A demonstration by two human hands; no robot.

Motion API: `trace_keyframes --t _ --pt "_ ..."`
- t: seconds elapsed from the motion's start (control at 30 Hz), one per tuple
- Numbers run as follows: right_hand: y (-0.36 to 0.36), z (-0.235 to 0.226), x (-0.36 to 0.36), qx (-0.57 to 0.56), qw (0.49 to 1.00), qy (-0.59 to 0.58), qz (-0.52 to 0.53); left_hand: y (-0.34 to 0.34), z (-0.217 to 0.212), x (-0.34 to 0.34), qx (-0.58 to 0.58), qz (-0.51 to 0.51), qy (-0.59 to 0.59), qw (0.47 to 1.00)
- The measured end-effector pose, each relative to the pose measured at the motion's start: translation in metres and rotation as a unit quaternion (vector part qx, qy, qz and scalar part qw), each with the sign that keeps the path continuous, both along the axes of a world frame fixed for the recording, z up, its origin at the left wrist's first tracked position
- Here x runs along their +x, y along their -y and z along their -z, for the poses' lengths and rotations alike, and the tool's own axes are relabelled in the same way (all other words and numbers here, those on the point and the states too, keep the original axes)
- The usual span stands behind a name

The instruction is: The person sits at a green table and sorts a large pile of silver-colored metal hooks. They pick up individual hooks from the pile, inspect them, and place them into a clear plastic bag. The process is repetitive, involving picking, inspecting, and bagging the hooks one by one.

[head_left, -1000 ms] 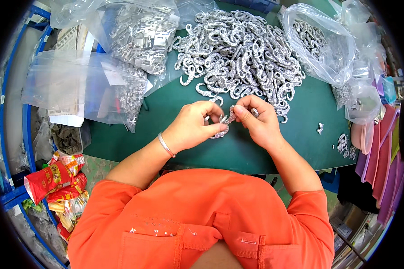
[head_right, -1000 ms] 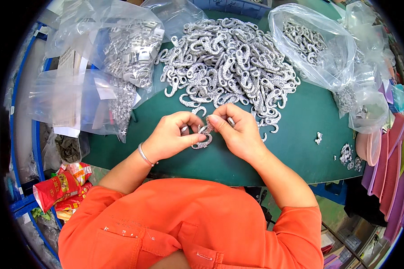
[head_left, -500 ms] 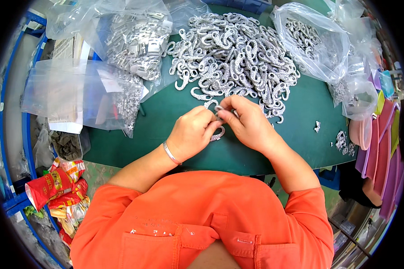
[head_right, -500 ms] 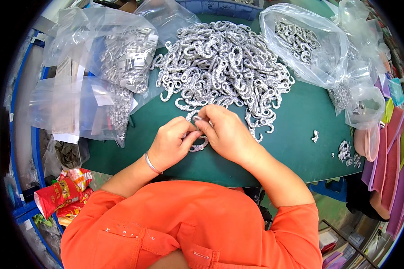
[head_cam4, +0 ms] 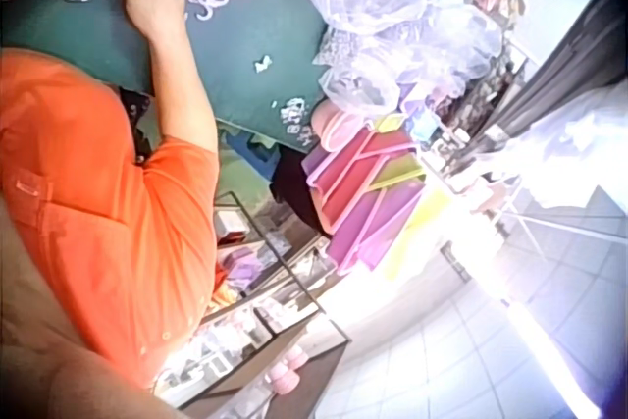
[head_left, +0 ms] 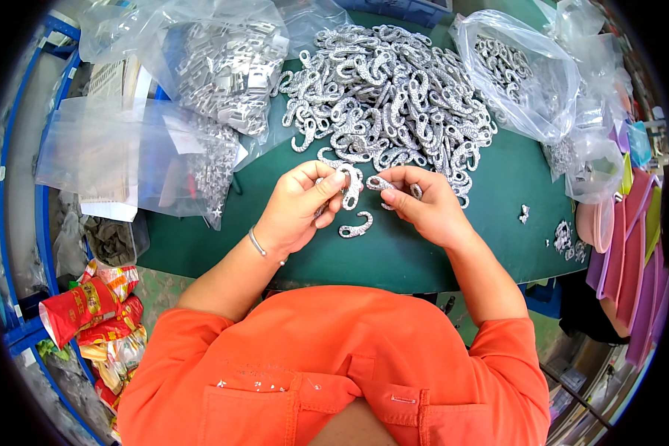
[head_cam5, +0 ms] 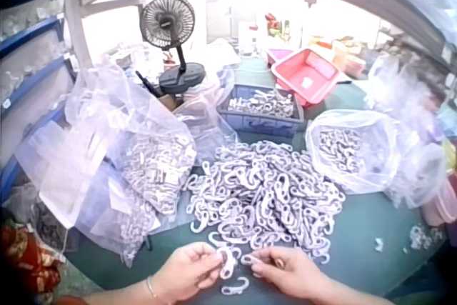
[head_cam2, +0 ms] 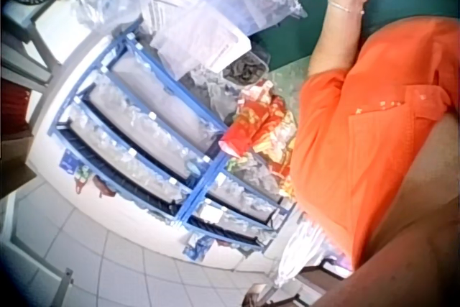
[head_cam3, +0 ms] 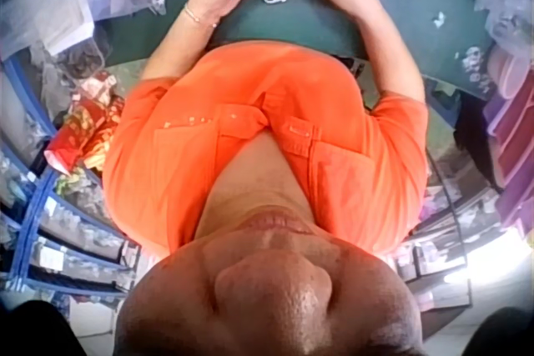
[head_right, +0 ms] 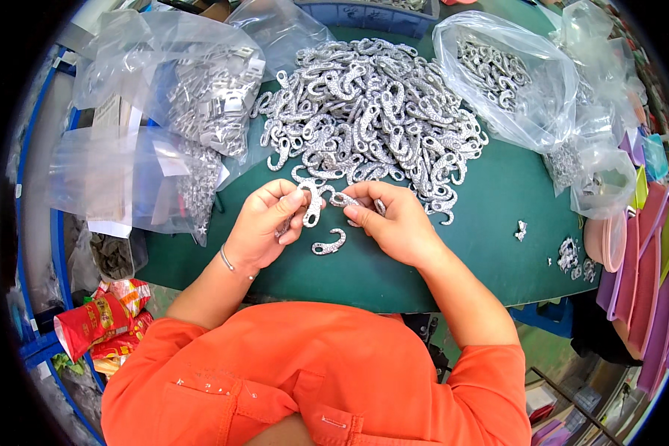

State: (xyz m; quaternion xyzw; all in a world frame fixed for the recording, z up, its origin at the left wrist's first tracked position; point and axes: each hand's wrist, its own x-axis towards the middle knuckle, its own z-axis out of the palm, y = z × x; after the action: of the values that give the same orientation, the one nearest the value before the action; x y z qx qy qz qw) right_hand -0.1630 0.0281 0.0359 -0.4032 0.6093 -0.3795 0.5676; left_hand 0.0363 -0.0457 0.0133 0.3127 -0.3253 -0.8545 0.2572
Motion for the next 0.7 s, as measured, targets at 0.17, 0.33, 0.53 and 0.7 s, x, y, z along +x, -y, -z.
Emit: trace_keyframes --t 0.17,0.33,0.53,0.7 --pt "-0.005 -0.003 0.001 -0.109 0.99 -0.092 -0.016 -0.004 -0.001 -0.001 0.099 -0.006 -0.074 0.992" --pt "-0.007 -0.005 0.001 -0.151 0.986 -0.074 0.0 -0.005 -0.008 -0.003 0.128 -0.002 -0.075 0.989" --pt "-0.009 0.002 -0.01 -0.056 0.922 0.383 -0.009 -0.007 -0.003 -0.001 0.094 0.011 -0.046 0.994" --pt "-0.007 0.006 -0.014 -0.125 0.859 0.493 -0.055 -0.011 -0.001 0.0 0.003 0.005 -0.033 0.999"
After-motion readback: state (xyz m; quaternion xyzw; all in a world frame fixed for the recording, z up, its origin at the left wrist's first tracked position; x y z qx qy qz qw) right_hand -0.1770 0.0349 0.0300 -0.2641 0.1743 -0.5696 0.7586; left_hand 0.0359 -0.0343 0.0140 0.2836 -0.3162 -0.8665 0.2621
